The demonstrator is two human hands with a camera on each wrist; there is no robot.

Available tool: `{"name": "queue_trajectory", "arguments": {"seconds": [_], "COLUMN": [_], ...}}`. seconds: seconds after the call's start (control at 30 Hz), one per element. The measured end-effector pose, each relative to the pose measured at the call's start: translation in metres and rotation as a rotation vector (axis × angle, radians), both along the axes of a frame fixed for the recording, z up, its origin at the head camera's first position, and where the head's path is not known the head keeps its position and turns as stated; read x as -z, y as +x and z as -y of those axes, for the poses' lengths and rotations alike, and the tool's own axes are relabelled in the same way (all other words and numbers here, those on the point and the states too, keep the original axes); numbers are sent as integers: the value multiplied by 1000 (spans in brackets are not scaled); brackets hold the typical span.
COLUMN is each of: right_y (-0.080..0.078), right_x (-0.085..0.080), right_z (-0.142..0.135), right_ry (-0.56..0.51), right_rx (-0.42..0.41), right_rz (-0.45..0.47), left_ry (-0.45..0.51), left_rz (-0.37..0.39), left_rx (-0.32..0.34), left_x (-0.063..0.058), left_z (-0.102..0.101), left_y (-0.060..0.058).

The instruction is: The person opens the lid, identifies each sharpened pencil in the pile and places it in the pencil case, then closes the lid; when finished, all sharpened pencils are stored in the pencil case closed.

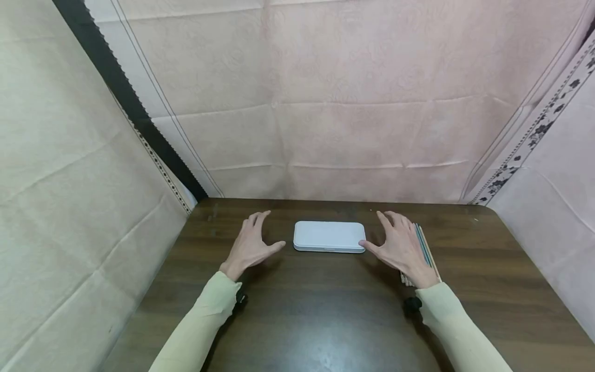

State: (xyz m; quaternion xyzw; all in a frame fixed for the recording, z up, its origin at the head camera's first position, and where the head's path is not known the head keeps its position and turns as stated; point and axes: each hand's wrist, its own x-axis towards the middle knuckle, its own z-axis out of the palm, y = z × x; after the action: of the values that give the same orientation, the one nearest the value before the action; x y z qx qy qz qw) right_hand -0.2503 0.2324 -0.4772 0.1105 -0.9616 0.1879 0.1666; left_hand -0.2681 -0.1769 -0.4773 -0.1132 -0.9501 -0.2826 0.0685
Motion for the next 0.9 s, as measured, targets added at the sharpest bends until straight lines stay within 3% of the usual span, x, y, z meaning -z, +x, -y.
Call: {"name": "queue_trajectory", "arguments": {"seconds": [0.13, 0.47, 0.9], "right_y": [0, -2, -9], "right_x": [0, 2, 12], "right_z": [11, 43, 83], "right_ry": [-46, -24, 114], "right_rx": [-52, -188, -338], "right_rz": [-1, -6, -34], "left_ry": [95, 263, 325], "left_rz": [106, 202, 279], "left_rx": [15, 36, 70], "left_x": [-3, 3, 22], "left_z": [-9, -31, -51], "left_y": [-1, -7, -16]}}
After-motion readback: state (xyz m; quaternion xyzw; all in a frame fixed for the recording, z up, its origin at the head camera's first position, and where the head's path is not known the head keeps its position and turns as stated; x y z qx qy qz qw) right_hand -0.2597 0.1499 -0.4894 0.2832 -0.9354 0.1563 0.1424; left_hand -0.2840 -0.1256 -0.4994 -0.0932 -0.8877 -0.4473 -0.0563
